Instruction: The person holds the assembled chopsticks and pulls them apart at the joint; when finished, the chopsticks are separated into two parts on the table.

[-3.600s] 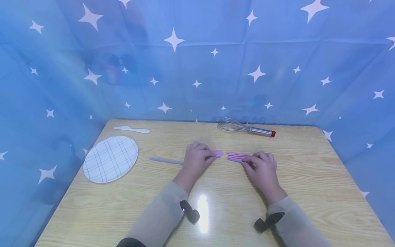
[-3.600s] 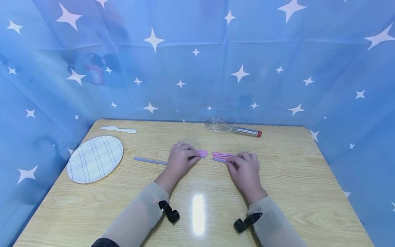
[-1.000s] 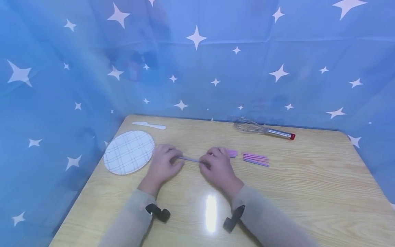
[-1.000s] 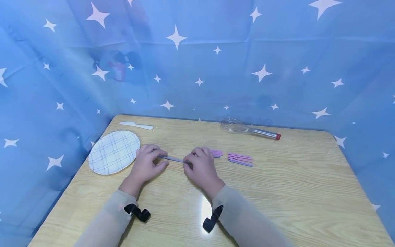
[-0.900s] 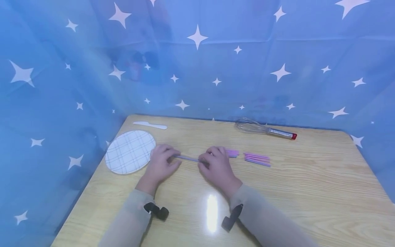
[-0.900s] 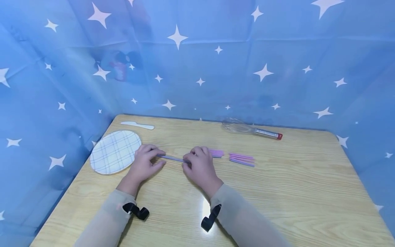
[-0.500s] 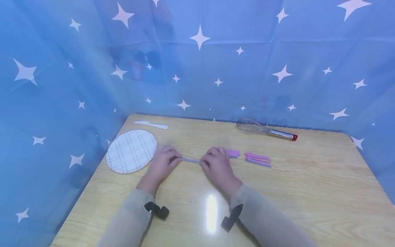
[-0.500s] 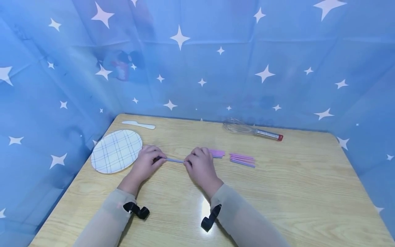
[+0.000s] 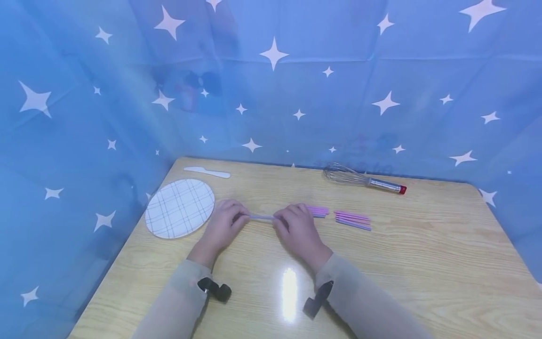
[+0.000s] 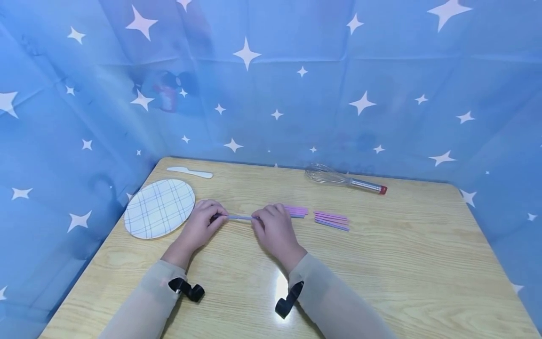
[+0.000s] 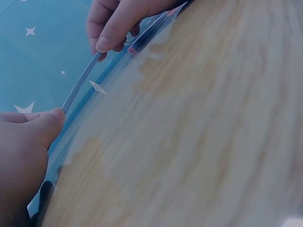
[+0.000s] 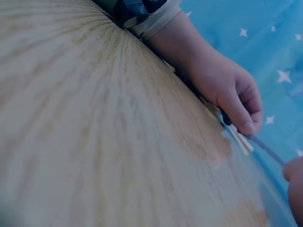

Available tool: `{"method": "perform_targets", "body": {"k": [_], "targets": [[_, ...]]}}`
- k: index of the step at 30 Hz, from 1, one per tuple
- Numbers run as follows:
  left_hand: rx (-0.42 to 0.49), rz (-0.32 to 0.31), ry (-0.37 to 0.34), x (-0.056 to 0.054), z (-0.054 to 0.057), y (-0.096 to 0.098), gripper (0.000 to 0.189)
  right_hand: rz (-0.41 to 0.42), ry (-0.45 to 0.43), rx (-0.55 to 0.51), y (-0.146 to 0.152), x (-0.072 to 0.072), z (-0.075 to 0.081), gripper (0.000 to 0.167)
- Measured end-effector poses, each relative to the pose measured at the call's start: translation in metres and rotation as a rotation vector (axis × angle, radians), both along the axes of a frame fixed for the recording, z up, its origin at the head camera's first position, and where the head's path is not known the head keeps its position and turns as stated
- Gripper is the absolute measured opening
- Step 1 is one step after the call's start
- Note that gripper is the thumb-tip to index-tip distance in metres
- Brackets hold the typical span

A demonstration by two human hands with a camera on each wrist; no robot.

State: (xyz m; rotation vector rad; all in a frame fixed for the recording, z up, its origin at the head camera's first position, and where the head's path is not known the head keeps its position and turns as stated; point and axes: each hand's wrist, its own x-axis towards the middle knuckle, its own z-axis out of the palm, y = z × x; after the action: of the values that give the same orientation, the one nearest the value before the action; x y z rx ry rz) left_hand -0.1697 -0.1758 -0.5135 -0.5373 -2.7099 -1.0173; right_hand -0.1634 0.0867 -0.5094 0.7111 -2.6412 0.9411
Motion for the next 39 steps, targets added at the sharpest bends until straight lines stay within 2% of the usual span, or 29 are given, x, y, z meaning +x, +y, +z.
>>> {"method": "perform_targets", "body": {"k": [7,15,21,28,39], "targets": [[-0.014,-0.014,0.048,-0.001,-0.002,-0.001,0.011,-0.02,-0.014,-0.057,0.002,0.0,-0.001,0.012],[0.006,-0.017,0.108,0.0,0.002,-0.002,0.013,-0.015,0.042,-0.137,0.005,0.002,0.0,0.009],[0.031,0.002,0.163,0.002,0.0,-0.001,0.013,-0.018,0.045,-0.133,0.007,0.004,0.002,0.009],[0.011,0.035,0.216,0.002,0.002,0.004,0.016,-0.023,0.069,-0.112,0.014,0.007,0.003,0.01],[0.001,0.02,0.325,0.003,0.0,0.019,0.019,-0.04,0.101,-0.119,0.03,0.012,0.004,0.014]]}}
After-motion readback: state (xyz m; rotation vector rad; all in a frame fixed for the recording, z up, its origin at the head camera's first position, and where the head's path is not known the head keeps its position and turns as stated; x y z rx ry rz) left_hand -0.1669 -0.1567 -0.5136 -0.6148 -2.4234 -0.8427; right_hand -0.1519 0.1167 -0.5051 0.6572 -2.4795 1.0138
